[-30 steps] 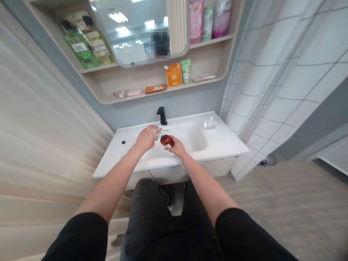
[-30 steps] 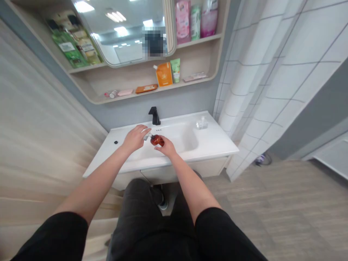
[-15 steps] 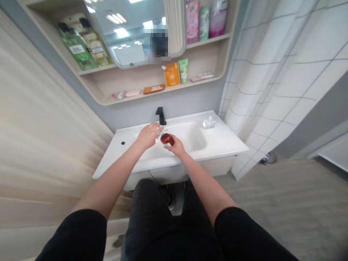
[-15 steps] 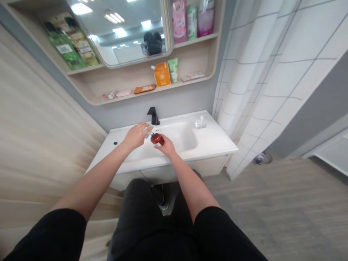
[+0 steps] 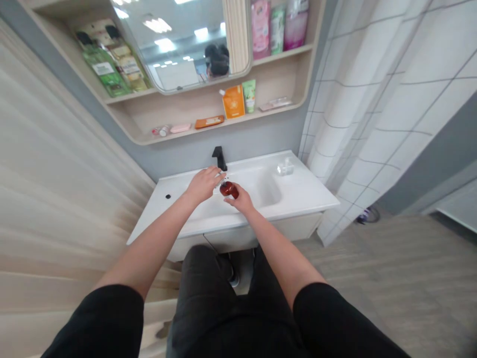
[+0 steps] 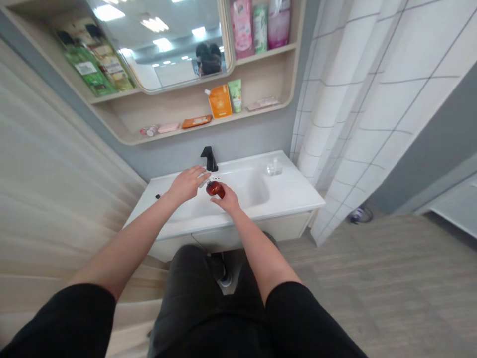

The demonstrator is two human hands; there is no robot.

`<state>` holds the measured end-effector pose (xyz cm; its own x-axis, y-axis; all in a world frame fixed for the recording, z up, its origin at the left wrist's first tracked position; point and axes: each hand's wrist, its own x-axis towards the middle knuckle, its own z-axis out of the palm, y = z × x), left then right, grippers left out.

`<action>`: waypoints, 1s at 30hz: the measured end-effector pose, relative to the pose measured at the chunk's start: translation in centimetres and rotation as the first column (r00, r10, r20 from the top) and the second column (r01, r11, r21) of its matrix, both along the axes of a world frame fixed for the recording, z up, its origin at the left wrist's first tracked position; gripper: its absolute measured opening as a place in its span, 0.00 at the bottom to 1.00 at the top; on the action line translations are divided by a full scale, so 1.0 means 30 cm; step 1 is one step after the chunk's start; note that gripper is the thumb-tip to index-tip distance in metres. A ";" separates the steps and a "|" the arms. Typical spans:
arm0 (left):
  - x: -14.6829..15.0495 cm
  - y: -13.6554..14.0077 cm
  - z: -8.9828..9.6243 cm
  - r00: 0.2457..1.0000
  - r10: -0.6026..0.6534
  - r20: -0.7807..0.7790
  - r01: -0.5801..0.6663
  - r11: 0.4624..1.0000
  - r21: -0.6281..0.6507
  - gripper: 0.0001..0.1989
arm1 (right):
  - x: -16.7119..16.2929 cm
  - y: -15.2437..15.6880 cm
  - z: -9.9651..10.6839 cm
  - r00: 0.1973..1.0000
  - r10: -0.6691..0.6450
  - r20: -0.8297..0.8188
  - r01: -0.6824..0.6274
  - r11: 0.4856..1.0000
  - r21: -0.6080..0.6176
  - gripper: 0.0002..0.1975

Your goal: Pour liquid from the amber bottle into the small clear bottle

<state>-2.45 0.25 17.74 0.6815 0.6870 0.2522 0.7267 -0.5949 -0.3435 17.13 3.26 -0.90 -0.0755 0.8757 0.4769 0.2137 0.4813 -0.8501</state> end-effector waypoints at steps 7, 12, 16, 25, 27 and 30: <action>0.016 -0.001 0.021 0.999 -0.024 0.045 0.026 0.998 -0.049 0.37 | 0.003 0.000 0.002 0.999 -0.001 -0.032 0.001 1.000 0.015 0.44; 0.024 -0.004 0.034 0.998 -0.053 0.014 0.054 0.998 -0.042 0.37 | 0.005 -0.005 0.008 0.999 -0.002 -0.042 0.003 1.000 0.007 0.44; 0.032 -0.001 0.041 0.997 -0.082 -0.002 0.082 0.996 -0.026 0.36 | 0.005 -0.004 0.008 0.998 0.014 -0.058 -0.013 1.000 0.013 0.44; 0.056 0.001 0.065 0.991 -0.124 -0.050 0.123 0.992 -0.019 0.32 | 0.000 0.007 -0.003 0.998 -0.016 -0.067 0.016 1.000 0.011 0.44; 0.060 -0.006 0.073 0.989 -0.138 -0.056 0.138 0.990 -0.016 0.30 | 0.002 0.003 0.003 0.998 -0.016 -0.062 0.017 1.000 0.007 0.44; 0.063 -0.014 0.080 0.987 -0.156 -0.048 0.156 0.988 -0.001 0.28 | 0.003 -0.003 0.011 0.998 -0.017 -0.060 0.017 1.000 0.005 0.44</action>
